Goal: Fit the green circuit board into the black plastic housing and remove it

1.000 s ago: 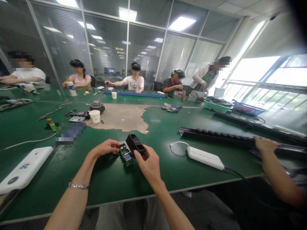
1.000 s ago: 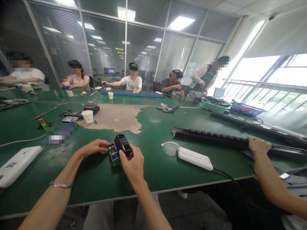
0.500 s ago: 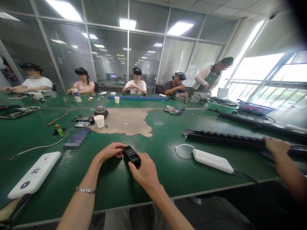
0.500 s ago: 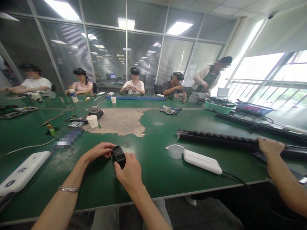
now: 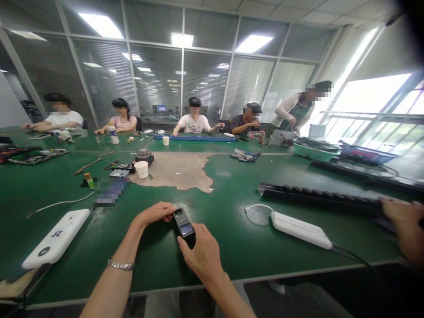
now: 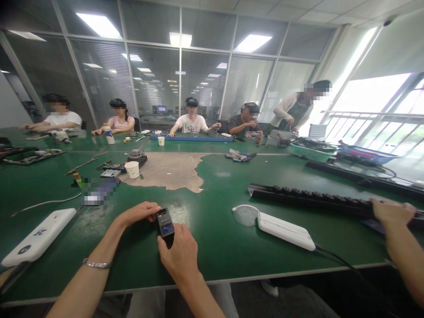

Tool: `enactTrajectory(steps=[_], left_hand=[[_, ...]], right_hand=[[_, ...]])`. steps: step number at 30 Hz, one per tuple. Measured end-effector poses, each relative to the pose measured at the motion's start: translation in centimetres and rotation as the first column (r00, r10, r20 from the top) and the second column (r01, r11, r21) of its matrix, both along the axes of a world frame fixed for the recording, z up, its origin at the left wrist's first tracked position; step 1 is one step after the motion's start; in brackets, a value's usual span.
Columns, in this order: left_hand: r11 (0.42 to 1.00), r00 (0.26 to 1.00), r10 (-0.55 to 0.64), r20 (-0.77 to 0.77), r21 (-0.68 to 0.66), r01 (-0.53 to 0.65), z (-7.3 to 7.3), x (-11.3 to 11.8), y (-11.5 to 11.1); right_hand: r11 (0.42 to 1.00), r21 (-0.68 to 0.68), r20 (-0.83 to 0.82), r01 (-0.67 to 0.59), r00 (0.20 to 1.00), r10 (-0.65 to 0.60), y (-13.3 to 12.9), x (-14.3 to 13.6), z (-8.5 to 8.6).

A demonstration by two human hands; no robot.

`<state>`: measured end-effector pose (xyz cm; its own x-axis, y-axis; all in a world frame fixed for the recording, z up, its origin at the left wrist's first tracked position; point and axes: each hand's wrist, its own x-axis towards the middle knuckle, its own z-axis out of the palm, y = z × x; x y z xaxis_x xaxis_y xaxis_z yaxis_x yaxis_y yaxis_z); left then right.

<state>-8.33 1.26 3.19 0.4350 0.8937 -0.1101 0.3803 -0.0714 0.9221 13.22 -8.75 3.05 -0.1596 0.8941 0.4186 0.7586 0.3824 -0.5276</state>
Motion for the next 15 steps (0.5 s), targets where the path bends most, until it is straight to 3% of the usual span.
enactTrajectory(steps=[6, 11, 15], left_hand=[[0.999, 0.997, -0.029, -0.075, 0.017, 0.03, 0.8, 0.9, -1.2], [0.973, 0.973, 0.227, 0.037, 0.025, -0.228, 0.3, 2.5, -3.7], [0.891, 0.862, 0.447, 0.239, -0.032, -0.453, -0.5, 3.6, -6.0]], right_hand=[[1.0, -0.001, -0.055, -0.006, 0.998, 0.006, -1.2, 0.8, -0.1], [0.999, 0.026, -0.159, -0.02, 0.987, 0.024, -1.4, 1.3, -0.3], [0.997, 0.06, -0.248, -0.046, 0.967, 0.06, -1.3, 1.5, 0.6]])
